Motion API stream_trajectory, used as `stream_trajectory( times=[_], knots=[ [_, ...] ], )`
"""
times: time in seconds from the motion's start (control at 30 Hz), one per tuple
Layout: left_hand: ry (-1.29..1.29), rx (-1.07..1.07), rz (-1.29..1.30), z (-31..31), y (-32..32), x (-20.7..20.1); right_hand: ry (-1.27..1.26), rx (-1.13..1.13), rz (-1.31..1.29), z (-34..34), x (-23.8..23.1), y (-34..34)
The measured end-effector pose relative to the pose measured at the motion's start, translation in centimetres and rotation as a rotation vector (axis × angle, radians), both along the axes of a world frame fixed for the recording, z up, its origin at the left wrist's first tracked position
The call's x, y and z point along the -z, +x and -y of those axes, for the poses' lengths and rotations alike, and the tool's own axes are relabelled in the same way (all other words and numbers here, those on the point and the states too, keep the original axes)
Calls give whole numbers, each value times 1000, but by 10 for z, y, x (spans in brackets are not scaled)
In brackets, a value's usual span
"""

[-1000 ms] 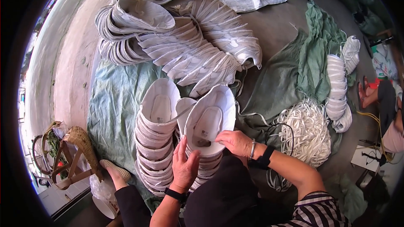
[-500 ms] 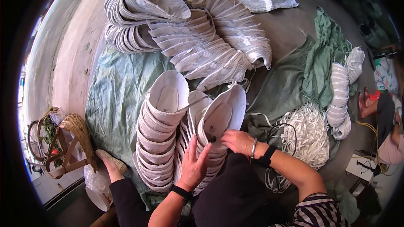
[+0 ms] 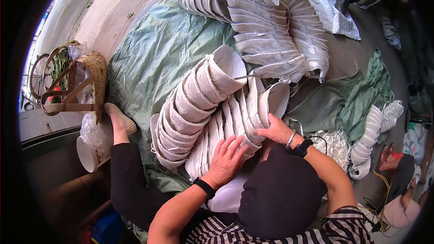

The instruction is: Stacking and organizing white shoe soles into piles in a manufacturing environment.

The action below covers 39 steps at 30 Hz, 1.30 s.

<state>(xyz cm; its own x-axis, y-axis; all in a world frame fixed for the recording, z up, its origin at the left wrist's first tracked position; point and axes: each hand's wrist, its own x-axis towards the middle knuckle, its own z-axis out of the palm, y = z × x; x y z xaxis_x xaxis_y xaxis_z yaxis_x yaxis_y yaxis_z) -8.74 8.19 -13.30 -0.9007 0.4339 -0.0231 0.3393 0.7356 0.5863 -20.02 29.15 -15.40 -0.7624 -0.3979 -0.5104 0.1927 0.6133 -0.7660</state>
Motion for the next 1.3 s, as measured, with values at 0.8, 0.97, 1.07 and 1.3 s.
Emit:
stream_trajectory(
  times=[0.8, 0.97, 1.07, 1.3],
  knots=[
    [69, 59, -161, 55, 25, 25, -210, 148, 442, -7, 2, -15],
    [152, 23, -200, 55, 25, 32, -242, 173, 511, -15, 6, -17],
    [148, 51, -175, 57, 26, 37, -238, 160, 522, -22, 8, -18],
    [128, 84, -157, 49, 21, 37, -204, 49, 442, -6, -6, -21]
  ],
)
